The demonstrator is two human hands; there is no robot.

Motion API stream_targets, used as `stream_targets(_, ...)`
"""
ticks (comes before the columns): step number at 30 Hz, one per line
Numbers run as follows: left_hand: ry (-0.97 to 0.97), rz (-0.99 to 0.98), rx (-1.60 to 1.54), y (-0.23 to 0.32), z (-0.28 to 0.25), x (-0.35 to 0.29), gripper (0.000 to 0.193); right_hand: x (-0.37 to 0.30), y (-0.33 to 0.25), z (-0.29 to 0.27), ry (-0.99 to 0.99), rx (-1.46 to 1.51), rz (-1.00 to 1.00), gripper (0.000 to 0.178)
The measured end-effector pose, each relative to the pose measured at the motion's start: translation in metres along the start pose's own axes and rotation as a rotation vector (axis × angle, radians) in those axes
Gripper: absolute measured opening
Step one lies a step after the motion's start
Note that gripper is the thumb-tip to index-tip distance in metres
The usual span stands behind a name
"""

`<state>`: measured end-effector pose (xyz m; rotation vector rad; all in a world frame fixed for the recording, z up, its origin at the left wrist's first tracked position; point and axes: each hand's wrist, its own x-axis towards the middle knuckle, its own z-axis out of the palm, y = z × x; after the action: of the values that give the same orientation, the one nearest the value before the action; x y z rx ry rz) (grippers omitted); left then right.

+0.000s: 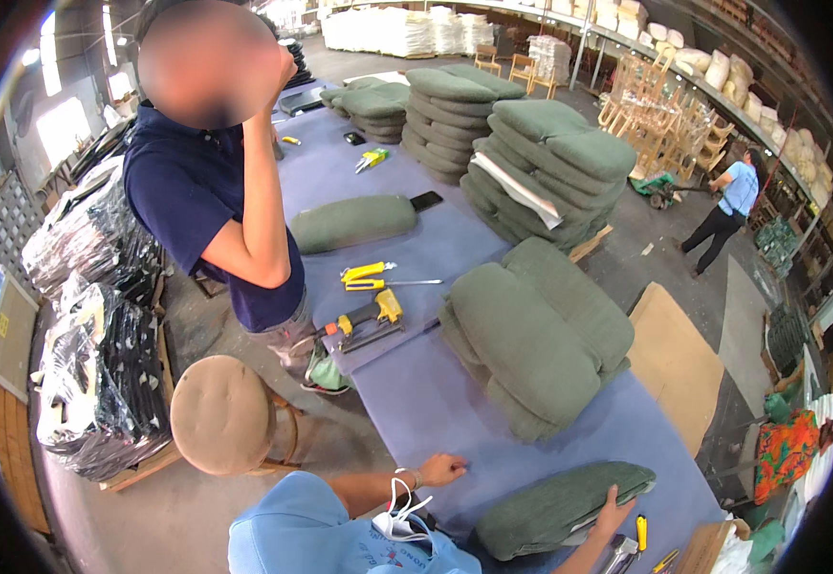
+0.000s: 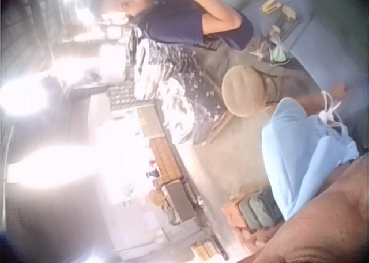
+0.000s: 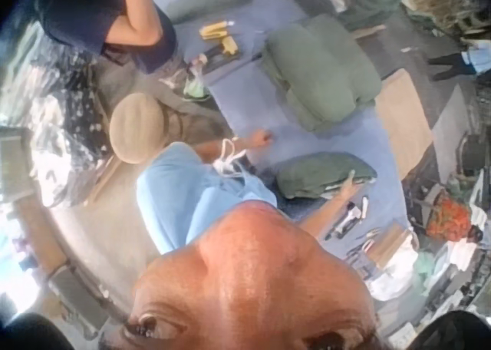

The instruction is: The person staples the edges of green fabric cushions using a pneumatic staple gun, then trims excess fabric with a utility knife. The person repeatedly picks up cushions, staples them, and places them on a stack on the table.

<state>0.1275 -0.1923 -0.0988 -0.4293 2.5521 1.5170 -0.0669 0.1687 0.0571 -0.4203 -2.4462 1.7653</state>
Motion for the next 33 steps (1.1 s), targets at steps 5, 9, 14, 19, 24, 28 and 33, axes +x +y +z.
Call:
stream_targets(5, -0.188, -0.203, -0.366, -0.025, 0.008, 0.023, 0.038, -0.001, 0.032, -0.019, 0.083, -0.177, -0.042, 0.085)
stream_targets(9, -0.262, -0.394, -0.572, -0.030, -0.017, 0.028, 0.037, -0.025, 0.025, -0.002, 0.076, 0.003, -0.032, 0.083)
stream_targets(14, -0.324, -0.487, -0.541, -0.007, -0.032, 0.037, 0.035, -0.077, 0.038, -0.018, 0.216, -0.251, 0.214, 0.093)
stream_targets(19, -0.314, -0.484, -0.525, -0.016, -0.041, 0.040, 0.031, -0.104, 0.077, -0.038, 0.165, -0.009, 0.234, 0.088)
stream_targets(24, -0.280, -0.558, -0.424, 0.009, -0.040, 0.040, 0.038, -0.112, 0.116, -0.049, 0.176, 0.104, 0.320, 0.087)
stream_targets(28, -0.203, -0.553, -0.360, 0.026, -0.033, 0.031, 0.037, -0.108, 0.141, -0.060, 0.116, 0.254, 0.369, 0.086)
stream_targets(33, 0.011, -0.398, -0.241, 0.018, -0.009, 0.016, 0.037, -0.097, 0.131, -0.064, 0.015, 0.343, 0.340, 0.075)
